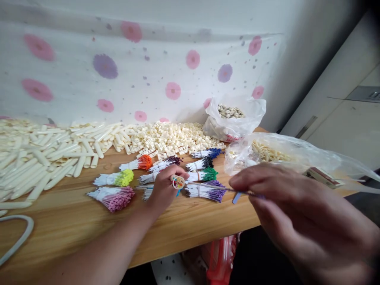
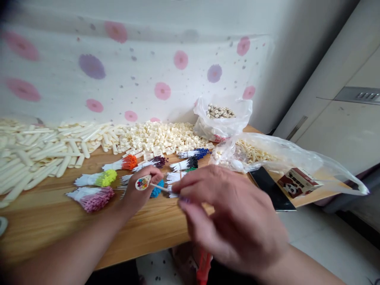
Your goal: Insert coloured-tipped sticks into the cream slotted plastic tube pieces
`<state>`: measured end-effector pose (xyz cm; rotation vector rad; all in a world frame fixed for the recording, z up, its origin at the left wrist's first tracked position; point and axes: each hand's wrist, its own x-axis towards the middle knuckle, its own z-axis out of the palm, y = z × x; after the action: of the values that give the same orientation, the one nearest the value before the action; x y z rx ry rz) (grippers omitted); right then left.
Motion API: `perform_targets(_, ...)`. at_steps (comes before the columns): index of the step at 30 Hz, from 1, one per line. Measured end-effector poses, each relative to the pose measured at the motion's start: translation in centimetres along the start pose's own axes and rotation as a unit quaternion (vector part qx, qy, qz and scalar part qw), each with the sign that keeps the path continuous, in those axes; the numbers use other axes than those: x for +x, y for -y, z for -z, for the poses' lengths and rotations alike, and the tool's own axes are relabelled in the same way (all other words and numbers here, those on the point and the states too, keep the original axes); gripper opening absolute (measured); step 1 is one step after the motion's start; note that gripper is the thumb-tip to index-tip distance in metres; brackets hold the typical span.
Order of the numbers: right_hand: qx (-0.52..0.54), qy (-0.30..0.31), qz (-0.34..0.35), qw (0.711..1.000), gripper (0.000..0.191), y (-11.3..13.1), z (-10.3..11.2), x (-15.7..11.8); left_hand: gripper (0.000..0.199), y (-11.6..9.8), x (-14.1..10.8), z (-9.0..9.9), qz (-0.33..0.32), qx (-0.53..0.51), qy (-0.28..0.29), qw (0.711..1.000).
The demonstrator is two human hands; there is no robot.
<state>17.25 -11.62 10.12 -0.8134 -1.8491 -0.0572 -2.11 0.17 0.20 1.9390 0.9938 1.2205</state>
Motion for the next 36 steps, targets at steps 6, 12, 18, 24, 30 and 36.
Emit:
perform_targets(6, -0.053, 0.091, 0.051, 0.993, 0.013, 1.4, -0.7, 0.7, 0.018, 0.1, 0.1, 0.0, -0.041, 0.010, 0.018, 0.999)
perform_targets(12, -0.031, 0.089, 0.079, 0.992, 0.016, 0.3, -2.4, 0.5, 0.021, 0.6, 0.2, 0.0, -0.074, -0.001, 0.037, 0.997)
perform_targets(18, -0.050, 0.069, 0.083, 0.993, 0.009, 0.6, -2.0, 0.3, 0.017, 0.8, 0.2, -0.1, -0.096, -0.013, 0.022, 0.995)
perform_targets(24, -0.041, 0.068, 0.086, 0.993, 0.011, 0.2, -2.7, 0.0, 0.020, 0.4, 0.0, -0.2, -0.087, 0.005, 0.036, 0.996)
perform_targets(30, -0.028, 0.044, 0.099, 0.994, 0.014, -0.8, -4.2, -0.2, 0.018, 0.2, 0.2, -0.1, -0.080, 0.046, 0.024, 0.995)
perform_targets(36, -0.057, 0.023, 0.096, 0.993, 0.016, -0.6, -4.5, -0.7, 0.018, 0.8, 0.3, -0.2, -0.103, 0.052, 0.005, 0.993)
